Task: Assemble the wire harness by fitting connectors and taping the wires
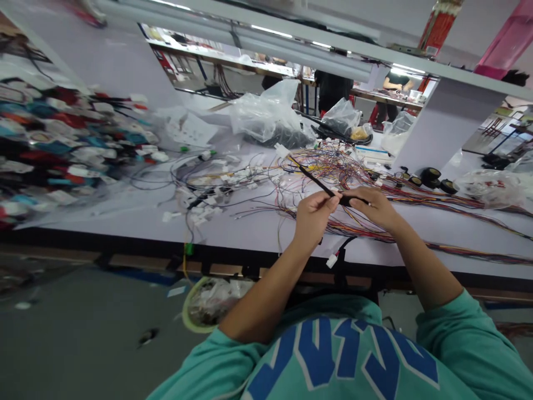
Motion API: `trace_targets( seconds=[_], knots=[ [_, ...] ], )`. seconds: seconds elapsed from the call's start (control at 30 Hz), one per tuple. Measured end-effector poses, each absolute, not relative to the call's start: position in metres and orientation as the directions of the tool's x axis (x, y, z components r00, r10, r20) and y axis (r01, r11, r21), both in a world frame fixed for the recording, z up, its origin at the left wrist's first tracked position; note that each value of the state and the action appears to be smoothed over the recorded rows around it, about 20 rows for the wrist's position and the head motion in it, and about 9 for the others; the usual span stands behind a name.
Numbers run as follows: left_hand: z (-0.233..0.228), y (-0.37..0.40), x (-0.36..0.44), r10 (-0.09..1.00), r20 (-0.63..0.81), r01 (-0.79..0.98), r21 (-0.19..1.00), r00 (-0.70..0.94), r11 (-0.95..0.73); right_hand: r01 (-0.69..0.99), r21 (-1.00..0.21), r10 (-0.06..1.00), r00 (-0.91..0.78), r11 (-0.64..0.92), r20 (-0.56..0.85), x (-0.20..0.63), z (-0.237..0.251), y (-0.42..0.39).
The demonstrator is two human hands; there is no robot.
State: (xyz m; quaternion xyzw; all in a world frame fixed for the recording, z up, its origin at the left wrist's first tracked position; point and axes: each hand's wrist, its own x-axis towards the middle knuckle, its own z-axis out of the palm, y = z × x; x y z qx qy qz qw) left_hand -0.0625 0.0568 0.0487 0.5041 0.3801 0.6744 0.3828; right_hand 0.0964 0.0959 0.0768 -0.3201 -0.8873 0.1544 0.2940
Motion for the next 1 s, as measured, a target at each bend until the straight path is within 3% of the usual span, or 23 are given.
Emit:
trace_targets(
  seconds=[0.13,0.37,0.47,0.7,0.9,1.0],
  knots=[
    [0.048,0.06,-0.077,0.843,0.512,0.039,0.857,-0.165,-0.513,0.386,-0.45,0.547,-0.778,0.805,0.31,0.079,0.071,0.122],
    [0.039,0.075,-0.084,0.961,0.269,-0.341,0.9,-0.056,-0.272,0.58,-0.559,0.772,-0.607,0.593,0.189,0.088,0.069,0.106],
    [0.038,0.074,-0.081,0.955,0.258,-0.322,0.901,-0.144,-0.292,0.55,-0.588,0.733,-0.671,0.593,0.113,0.101,0.07,0.088],
    [0.032,0.071,-0.08,0.964,0.193,-0.432,0.865,-0.185,-0.256,0.65,-0.471,0.757,-0.651,0.597,0.062,0.098,0.06,0.074],
    [0.025,0.067,-0.086,0.979,0.182,-0.522,0.829,-0.089,-0.201,0.584,-0.585,0.721,-0.693,0.563,0.002,0.093,0.063,0.076],
    [0.023,0.066,-0.084,0.981,0.157,-0.53,0.826,-0.114,-0.194,0.657,-0.477,0.765,-0.642,0.584,0.054,0.094,0.062,0.074]
  ],
)
